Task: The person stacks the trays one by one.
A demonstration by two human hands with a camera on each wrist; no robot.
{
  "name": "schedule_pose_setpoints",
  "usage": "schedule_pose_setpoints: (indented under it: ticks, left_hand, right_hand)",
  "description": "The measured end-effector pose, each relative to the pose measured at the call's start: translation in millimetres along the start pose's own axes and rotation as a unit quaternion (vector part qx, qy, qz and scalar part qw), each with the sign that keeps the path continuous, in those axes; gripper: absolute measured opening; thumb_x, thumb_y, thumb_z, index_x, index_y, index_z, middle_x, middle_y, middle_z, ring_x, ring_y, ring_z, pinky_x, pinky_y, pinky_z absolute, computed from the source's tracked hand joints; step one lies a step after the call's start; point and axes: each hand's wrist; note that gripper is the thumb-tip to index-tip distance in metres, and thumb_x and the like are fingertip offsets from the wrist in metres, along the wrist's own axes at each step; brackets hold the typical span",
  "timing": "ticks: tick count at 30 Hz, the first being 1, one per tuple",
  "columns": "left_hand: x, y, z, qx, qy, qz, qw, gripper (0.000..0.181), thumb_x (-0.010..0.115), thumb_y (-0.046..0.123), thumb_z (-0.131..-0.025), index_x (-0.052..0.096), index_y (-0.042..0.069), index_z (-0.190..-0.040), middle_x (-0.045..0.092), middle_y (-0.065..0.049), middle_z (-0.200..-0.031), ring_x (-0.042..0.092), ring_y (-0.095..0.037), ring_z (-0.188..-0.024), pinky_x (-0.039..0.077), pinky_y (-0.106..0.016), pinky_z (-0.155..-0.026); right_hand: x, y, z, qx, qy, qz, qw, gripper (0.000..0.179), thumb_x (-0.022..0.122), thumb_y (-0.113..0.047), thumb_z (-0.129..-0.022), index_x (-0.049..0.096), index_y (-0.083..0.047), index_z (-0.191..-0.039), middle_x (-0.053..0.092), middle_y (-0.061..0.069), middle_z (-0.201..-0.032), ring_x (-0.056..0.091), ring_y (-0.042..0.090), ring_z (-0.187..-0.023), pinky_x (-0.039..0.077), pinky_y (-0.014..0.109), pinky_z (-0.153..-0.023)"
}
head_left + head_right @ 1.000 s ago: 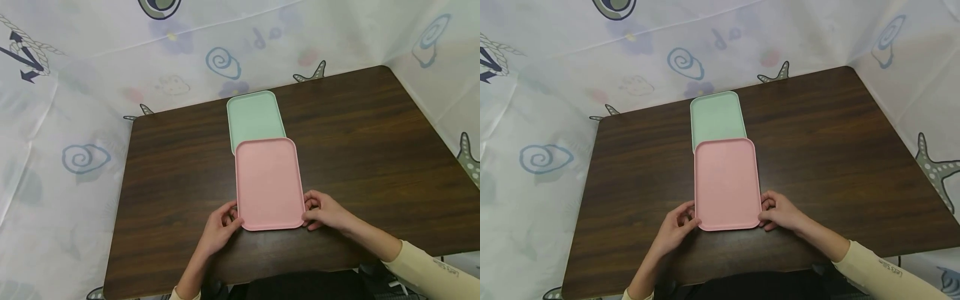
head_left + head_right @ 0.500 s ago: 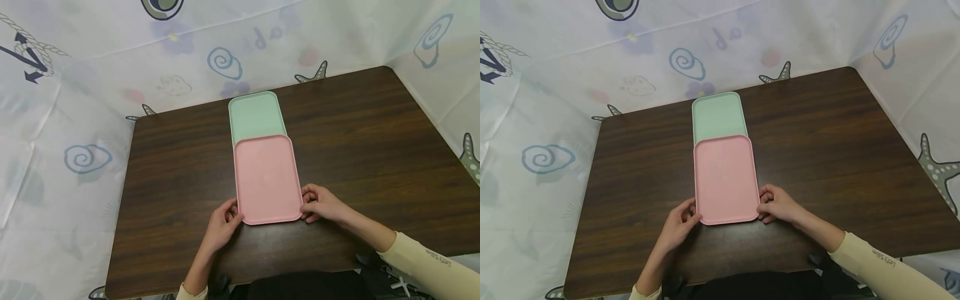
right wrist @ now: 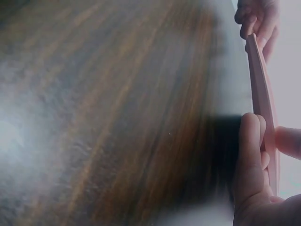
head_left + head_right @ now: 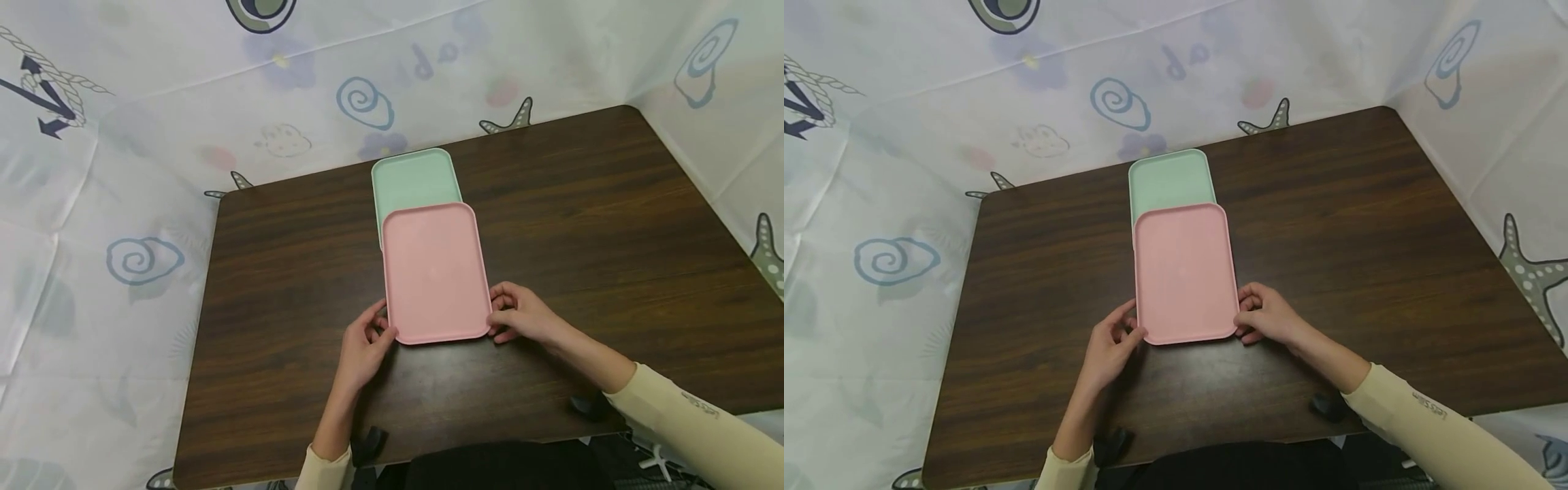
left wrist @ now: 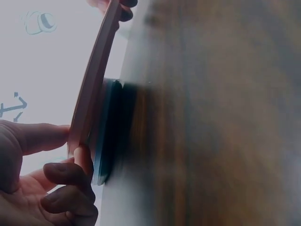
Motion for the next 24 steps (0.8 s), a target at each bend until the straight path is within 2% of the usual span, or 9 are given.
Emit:
schedule_pose_setpoints:
  ticks: [5,11,12,18,24]
  left_hand:
    - [1.3,1.0,-6.2,0.0,0.018,0.004,0.9998,0.05,0.07,0.0,-0.085,0.06,0.005,-0.133,0.062,-0.009,-0.086,0.043,-0.009,-0.049,0.034,-0.021,-0.043]
    - [-3.7,36.9,-5.2,-0.007,0.01,0.013,0.9998,0.05,0.068,-0.005,-0.085,0.055,-0.007,-0.134,0.06,-0.02,-0.089,0.043,-0.008,-0.048,0.035,-0.021,-0.043]
    - [-3.8,38.0,-6.5,-0.011,0.01,0.012,0.9998,0.052,0.067,-0.006,-0.085,0.054,-0.008,-0.135,0.06,-0.022,-0.09,0.043,-0.009,-0.048,0.036,-0.021,-0.043]
    - [1.1,4.8,-20.7,0.003,0.025,0.011,0.9996,0.056,0.07,-0.004,-0.084,0.054,-0.001,-0.138,0.061,-0.02,-0.089,0.042,-0.008,-0.046,0.034,-0.021,-0.042]
    - [2.2,3.8,-28.9,0.001,0.039,0.013,0.9992,0.056,0.069,-0.002,-0.084,0.057,0.005,-0.138,0.059,-0.013,-0.089,0.042,-0.01,-0.049,0.035,-0.022,-0.044]
  right_hand:
    - [-3,-3,-4.6,-0.003,0.003,0.002,1.0,0.046,0.064,0.003,-0.084,0.042,0.011,-0.123,0.054,0.015,-0.09,0.066,0.025,-0.075,0.058,0.042,-0.063]
    - [-3,-6,-9.4,-0.006,0.011,0.005,0.9999,0.045,0.064,0.002,-0.086,0.042,0.01,-0.125,0.054,0.016,-0.093,0.066,0.024,-0.077,0.058,0.042,-0.065]
    - [-3,-6,-10.1,-0.006,0.014,0.004,0.9999,0.046,0.064,0.002,-0.086,0.043,0.01,-0.126,0.054,0.017,-0.093,0.066,0.024,-0.077,0.058,0.042,-0.065]
    - [-1,-9,-15.3,-0.017,0.031,0.002,0.9994,0.047,0.064,0.003,-0.086,0.043,0.011,-0.128,0.053,0.018,-0.095,0.066,0.024,-0.077,0.057,0.043,-0.066]
    - [-2,-13,-21.0,-0.022,0.047,0.007,0.9986,0.049,0.064,0.003,-0.087,0.044,0.01,-0.13,0.052,0.019,-0.097,0.067,0.026,-0.078,0.057,0.044,-0.067]
Point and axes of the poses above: each hand's wrist, its own z-axis away from the middle knuckle, its own x-axis out of the palm, y = z × x
